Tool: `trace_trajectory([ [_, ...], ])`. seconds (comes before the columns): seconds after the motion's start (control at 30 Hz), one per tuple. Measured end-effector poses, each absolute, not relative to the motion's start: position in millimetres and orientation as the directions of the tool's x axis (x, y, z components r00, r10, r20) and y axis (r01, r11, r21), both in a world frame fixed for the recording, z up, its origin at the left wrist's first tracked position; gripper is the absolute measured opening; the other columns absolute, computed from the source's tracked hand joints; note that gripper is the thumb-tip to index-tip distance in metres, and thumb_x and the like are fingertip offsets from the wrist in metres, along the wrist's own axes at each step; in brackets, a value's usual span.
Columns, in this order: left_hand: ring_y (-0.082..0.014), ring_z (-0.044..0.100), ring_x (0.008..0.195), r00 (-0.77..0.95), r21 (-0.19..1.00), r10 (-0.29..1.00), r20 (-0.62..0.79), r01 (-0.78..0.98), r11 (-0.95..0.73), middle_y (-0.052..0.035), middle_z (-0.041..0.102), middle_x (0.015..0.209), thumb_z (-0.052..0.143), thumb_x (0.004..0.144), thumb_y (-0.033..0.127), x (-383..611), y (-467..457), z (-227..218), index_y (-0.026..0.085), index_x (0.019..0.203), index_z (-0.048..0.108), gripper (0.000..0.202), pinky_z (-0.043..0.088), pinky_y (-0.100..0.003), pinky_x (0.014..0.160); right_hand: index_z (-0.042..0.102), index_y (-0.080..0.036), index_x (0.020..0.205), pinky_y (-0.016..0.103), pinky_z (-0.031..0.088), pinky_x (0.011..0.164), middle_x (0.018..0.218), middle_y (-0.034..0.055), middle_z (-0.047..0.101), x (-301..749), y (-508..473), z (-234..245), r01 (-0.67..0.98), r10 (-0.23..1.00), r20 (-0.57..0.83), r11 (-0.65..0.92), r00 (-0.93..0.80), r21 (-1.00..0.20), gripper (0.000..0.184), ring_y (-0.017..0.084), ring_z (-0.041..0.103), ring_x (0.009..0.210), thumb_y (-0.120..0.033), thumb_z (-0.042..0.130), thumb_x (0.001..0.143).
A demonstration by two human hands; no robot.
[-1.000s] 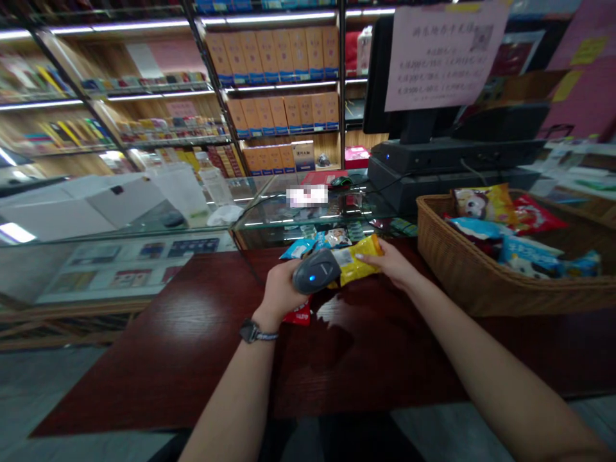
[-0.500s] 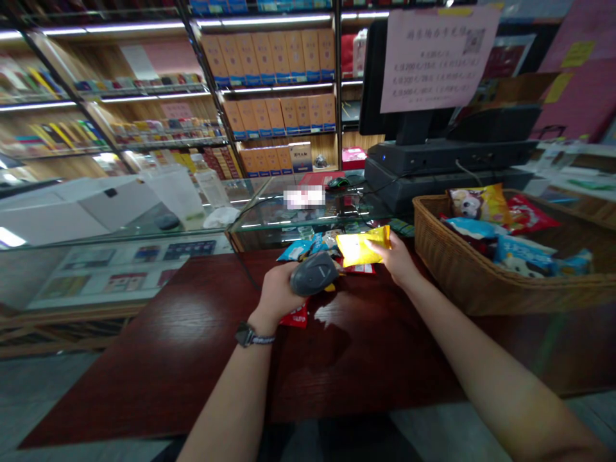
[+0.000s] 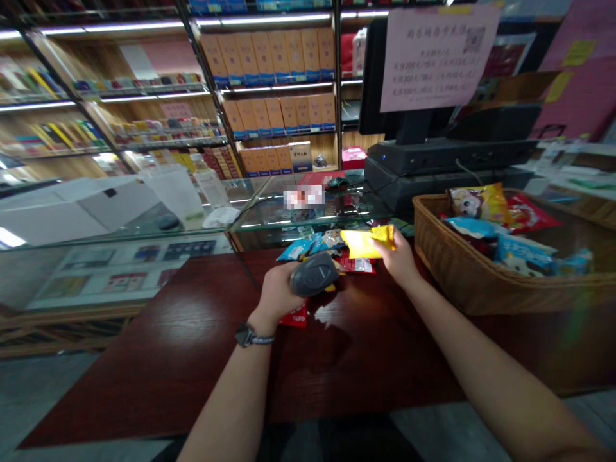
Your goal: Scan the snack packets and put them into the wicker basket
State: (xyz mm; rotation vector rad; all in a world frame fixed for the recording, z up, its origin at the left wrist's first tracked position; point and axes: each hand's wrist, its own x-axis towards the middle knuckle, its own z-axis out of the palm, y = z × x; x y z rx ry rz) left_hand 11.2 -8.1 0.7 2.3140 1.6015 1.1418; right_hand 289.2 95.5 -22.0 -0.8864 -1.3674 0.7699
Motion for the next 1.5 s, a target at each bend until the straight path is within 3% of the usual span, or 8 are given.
trace_trajectory([
  [0.2,-0.0243,0.071,0.074,0.156,0.472,0.836,0.525,0.764,-0.439,-0.0064,0.077,0.080,0.076,0.066,0.027,9.0,-6.7,-1.8,0.018,0.086,0.075,0.023,0.055,-0.030,0.069,0.058,-0.020,0.104,0.037,0.057,0.081,0.098,0.0061,0.068,290.1,95.2,-19.0,0.068,0.854,0.511,0.507,0.099,-0.859,0.036,0.022,0.066,0.086,-0.043,0.069,0.078],
  [0.33,-0.0234,0.071,0.073,0.159,0.465,0.825,0.542,0.762,-0.452,-0.0067,0.077,0.080,0.074,0.068,0.026,9.2,-6.2,-2.2,0.017,0.082,0.073,0.017,0.054,-0.031,0.070,0.061,-0.022,0.118,0.045,0.049,0.099,0.117,0.0093,0.067,308.5,69.1,24.6,0.518,0.576,0.801,0.641,0.162,-0.566,0.032,0.026,0.063,0.108,-0.037,0.055,0.090],
  [0.43,-0.0225,0.071,0.072,0.167,0.463,0.823,0.543,0.757,-0.460,-0.0065,0.077,0.081,0.074,0.069,0.027,10.6,-7.2,-1.1,0.017,0.083,0.073,0.017,0.054,-0.030,0.069,0.061,-0.025,0.128,0.059,0.030,0.113,0.134,0.0119,0.059,334.0,38.9,66.5,0.826,0.344,0.910,0.425,0.232,-0.371,0.036,0.033,0.049,0.131,-0.031,0.050,0.093],
  [0.63,-0.0208,0.069,0.068,0.176,0.463,0.823,0.540,0.754,-0.466,-0.0044,0.075,0.076,0.073,0.070,0.028,14.4,-9.6,2.0,0.019,0.079,0.071,0.013,0.052,-0.029,0.065,0.064,-0.012,0.127,0.081,0.008,0.106,0.151,0.0256,0.040,368.0,15.8,85.3,0.907,0.548,0.728,-0.166,0.412,-0.388,0.055,0.052,0.023,0.143,-0.043,0.068,0.082],
  [0.8,-0.0213,0.070,0.070,0.172,0.465,0.825,0.538,0.756,-0.461,-0.0051,0.076,0.078,0.072,0.070,0.026,13.1,-8.0,0.0,0.019,0.079,0.071,0.012,0.052,-0.029,0.067,0.066,-0.016,0.125,0.061,0.033,0.109,0.133,0.0175,0.056,329.2,46.0,59.4,0.907,0.650,0.760,0.325,-0.008,-0.268,0.047,0.038,0.046,0.129,-0.036,0.064,0.083],
  [0.93,-0.0232,0.071,0.072,0.170,0.465,0.827,0.536,0.758,-0.457,-0.0074,0.077,0.082,0.071,0.070,0.026,9.6,-5.9,-3.9,0.018,0.085,0.073,0.017,0.054,-0.031,0.070,0.059,-0.017,0.136,0.043,0.041,0.108,0.133,0.0142,0.058,289.0,86.3,9.0,0.703,0.740,0.442,0.652,-0.507,-0.285,0.059,0.030,0.053,0.123,-0.033,0.068,0.080],
  [1.13,-0.0228,0.071,0.072,0.185,0.451,0.818,0.545,0.757,-0.473,-0.0062,0.076,0.079,0.070,0.067,0.024,9.5,-6.6,-2.7,0.018,0.082,0.072,0.016,0.054,-0.030,0.068,0.050,-0.006,0.142,0.044,0.036,0.111,0.140,0.0234,0.054,284.2,119.3,-47.4,0.846,0.950,0.135,0.312,-0.281,-0.431,0.067,0.034,0.048,0.132,-0.040,0.062,0.085],
  [1.5,-0.0244,0.072,0.075,0.182,0.453,0.821,0.540,0.760,-0.467,-0.0071,0.077,0.081,0.070,0.066,0.025,10.8,-6.5,-2.6,0.018,0.083,0.072,0.018,0.054,-0.031,0.070,0.064,-0.019,0.081,0.024,0.040,0.049,0.073,0.0007,0.070,304.2,101.9,-26.1,0.794,0.933,-0.249,0.060,-0.259,-0.605,0.046,0.018,0.064,0.064,-0.023,0.086,0.041],
])
